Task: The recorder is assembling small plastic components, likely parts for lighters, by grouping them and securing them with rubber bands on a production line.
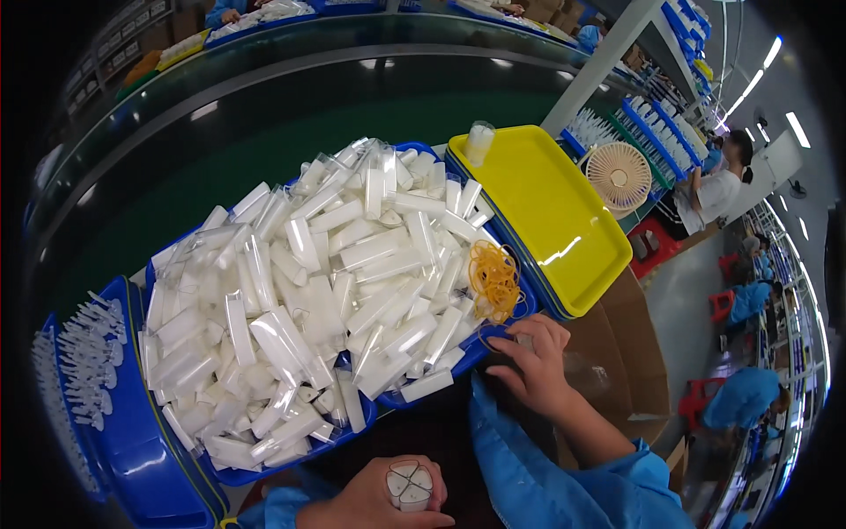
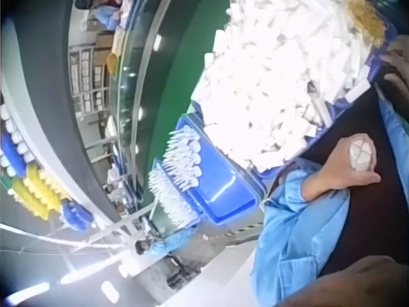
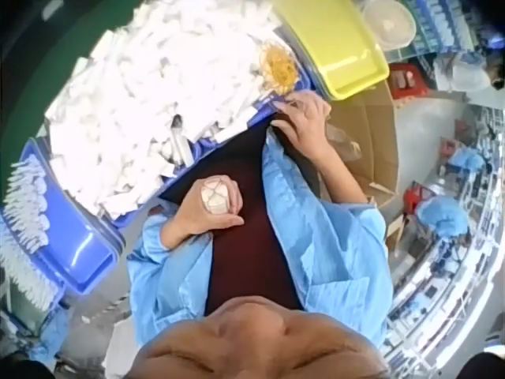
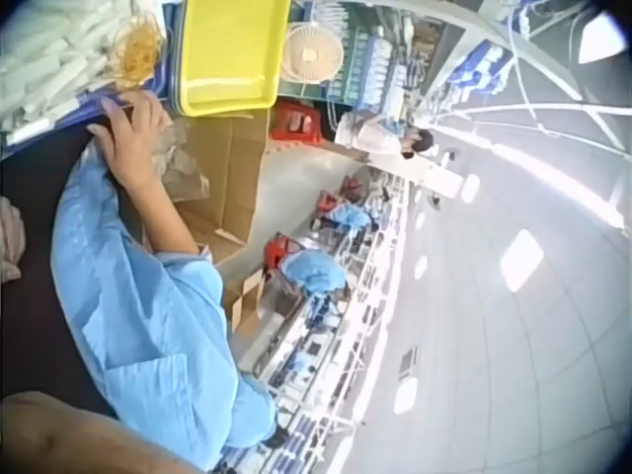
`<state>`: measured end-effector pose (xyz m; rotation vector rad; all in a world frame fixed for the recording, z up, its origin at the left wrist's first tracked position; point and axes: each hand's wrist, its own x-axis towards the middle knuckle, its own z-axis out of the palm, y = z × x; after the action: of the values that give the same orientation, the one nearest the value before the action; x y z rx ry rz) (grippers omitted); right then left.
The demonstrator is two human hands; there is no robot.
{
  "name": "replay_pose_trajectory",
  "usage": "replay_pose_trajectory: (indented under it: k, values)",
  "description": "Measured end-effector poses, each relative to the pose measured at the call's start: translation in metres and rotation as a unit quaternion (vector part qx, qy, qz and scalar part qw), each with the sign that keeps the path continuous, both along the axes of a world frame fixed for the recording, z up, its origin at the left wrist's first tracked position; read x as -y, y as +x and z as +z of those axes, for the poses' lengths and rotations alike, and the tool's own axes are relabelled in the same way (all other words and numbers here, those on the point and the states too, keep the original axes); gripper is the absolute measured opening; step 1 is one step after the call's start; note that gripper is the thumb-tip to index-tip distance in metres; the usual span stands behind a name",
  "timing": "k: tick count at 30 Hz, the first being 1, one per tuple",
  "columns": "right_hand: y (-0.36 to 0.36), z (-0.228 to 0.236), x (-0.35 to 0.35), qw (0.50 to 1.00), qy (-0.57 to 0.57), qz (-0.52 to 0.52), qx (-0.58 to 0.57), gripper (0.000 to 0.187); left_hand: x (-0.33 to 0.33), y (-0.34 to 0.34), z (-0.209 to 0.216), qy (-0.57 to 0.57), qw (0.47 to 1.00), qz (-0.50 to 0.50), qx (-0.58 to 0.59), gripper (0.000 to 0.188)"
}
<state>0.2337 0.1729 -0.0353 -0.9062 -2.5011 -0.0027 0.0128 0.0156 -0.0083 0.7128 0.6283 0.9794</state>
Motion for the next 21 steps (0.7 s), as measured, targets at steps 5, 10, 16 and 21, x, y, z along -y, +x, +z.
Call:
replay_pose_trajectory:
  k: [5, 10, 16, 21]
  values:
    - [0.007, -0.027, -0.014, 0.997, 0.054, -0.006, -0.064, 0.026, -0.001, 0.007, -0.006, 0.032, 0.999, 0.034, -0.022, 0.025]
    - [-0.005, -0.001, -0.004, 0.989, -0.039, 0.032, -0.139, 0.021, 0.006, -0.007, -0.031, 0.094, 0.992, -0.076, 0.039, 0.04]
    - [-0.035, 0.064, 0.033, 0.897, -0.349, 0.18, -0.203, 0.01, 0.0, -0.005, -0.004, 0.047, 0.994, 0.093, 0.034, 0.025]
    - [-0.053, 0.06, 0.042, 0.74, -0.57, 0.251, -0.254, 0.005, 0.002, -0.013, -0.006, 0.097, 0.952, -0.119, 0.264, 0.024]
